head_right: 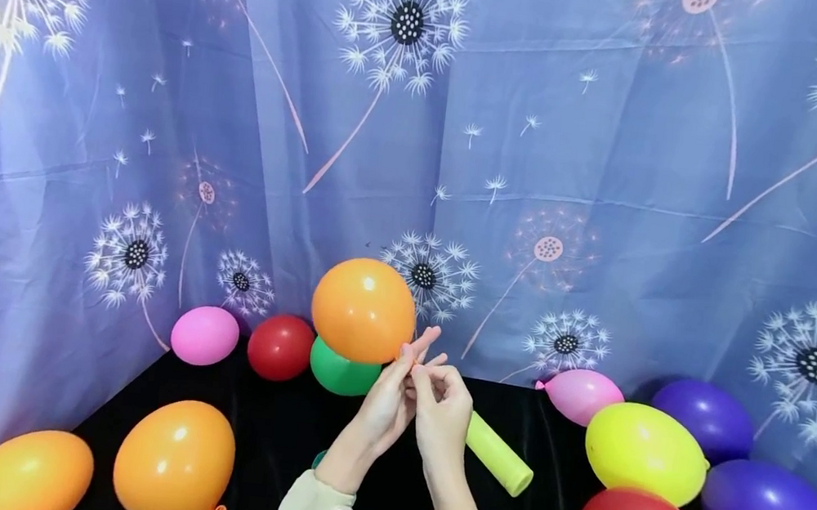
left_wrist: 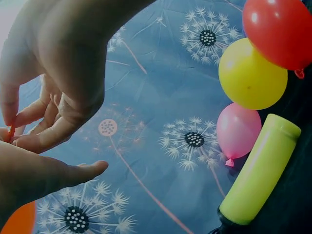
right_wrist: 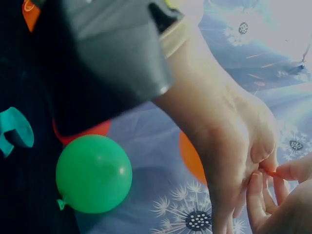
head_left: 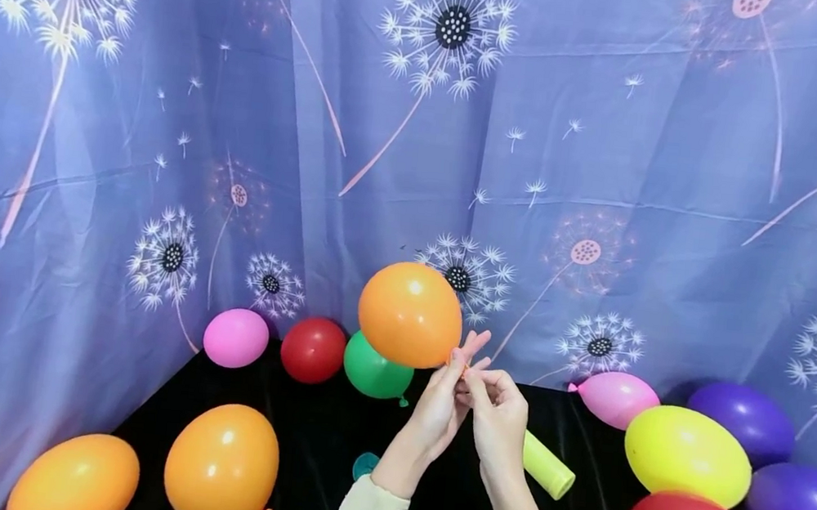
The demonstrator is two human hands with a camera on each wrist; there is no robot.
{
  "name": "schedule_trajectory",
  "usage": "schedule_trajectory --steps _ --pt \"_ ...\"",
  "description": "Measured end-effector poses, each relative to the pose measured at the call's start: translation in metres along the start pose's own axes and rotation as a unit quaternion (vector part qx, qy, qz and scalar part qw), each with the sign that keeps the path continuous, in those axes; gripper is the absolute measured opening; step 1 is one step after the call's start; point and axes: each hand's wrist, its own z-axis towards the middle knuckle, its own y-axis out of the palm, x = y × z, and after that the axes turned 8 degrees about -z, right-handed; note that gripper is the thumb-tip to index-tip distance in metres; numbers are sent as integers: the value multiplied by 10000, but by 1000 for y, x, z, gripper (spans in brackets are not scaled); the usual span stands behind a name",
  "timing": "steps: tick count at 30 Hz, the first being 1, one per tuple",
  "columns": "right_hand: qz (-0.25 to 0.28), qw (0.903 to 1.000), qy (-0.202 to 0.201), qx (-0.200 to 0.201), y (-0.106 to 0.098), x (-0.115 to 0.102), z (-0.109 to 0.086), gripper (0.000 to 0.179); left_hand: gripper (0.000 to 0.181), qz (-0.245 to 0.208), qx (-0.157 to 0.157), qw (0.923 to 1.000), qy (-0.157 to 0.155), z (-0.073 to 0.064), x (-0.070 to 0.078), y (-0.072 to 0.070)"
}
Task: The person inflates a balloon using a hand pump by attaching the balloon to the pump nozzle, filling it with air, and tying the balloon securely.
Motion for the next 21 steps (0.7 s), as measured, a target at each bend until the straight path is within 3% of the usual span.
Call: schedule_trajectory --steps 9,13,16,21 --pt "1006 9937 123 -472 -8 -5 -1 23 57 125 -121 9998 -12 -3 2 0" --pt "962 9938 193 -530 -10 -5 0 23 58 3 -242 9997 -68 -3 2 2" --pt "851 9925 416 -775 -12 -5 2 9 61 -21 -335 9994 -78 -4 3 2" --pt "364 9863 754 -1424 -16 -3 7 32 58 57 -201 9997 -142 -2 3 -7"
